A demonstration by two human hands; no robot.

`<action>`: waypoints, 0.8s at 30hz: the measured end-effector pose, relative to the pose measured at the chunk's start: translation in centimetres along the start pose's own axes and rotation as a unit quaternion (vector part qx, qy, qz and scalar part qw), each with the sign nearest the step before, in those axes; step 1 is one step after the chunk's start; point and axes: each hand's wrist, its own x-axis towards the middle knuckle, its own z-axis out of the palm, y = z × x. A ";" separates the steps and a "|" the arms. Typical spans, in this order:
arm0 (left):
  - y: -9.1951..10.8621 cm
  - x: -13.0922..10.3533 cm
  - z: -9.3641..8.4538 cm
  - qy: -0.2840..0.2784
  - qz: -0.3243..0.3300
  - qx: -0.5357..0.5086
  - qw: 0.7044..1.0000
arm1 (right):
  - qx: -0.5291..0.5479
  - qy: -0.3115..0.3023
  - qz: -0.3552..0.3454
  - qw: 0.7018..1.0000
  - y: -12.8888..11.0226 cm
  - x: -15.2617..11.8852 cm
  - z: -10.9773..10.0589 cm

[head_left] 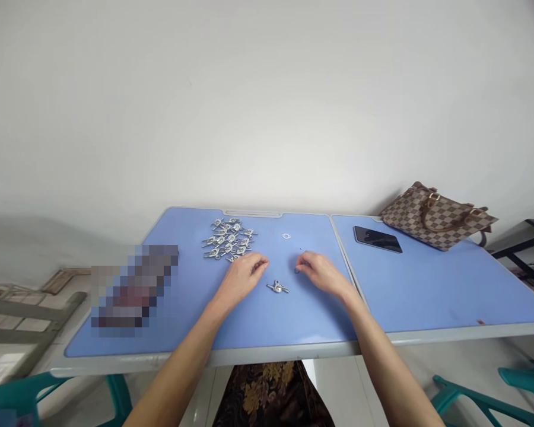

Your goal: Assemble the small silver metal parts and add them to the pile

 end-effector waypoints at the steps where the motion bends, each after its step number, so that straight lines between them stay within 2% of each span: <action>1: 0.1 0.0 0.0 -0.012 0.004 -0.005 1.000 | 0.024 -0.015 -0.029 0.999 -0.3 -0.6 0.2; 4: 0.5 -0.2 0.0 -0.073 0.024 -0.034 0.996 | 0.135 -0.033 -0.106 0.985 -0.9 -1.9 1.2; 6: 0.8 -0.3 0.1 -0.124 0.041 -0.051 0.990 | 0.164 -0.030 -0.122 0.978 -0.9 -2.2 1.7; 9: 1.0 -0.6 0.4 -0.163 0.061 -0.049 0.983 | 0.176 -0.020 -0.129 0.976 -0.9 -2.2 2.0; 14: 1.0 -0.7 1.0 -0.188 0.072 -0.016 0.979 | 0.167 -0.027 -0.135 0.976 -1.1 -1.7 2.2; 20: 0.8 -0.6 1.2 -0.190 0.075 -0.013 0.979 | 0.151 -0.038 -0.124 0.980 -2.3 -1.2 2.6; 24: 0.8 -0.6 1.2 -0.188 0.065 -0.007 0.980 | 0.169 -0.023 -0.104 0.980 -2.8 -0.7 2.6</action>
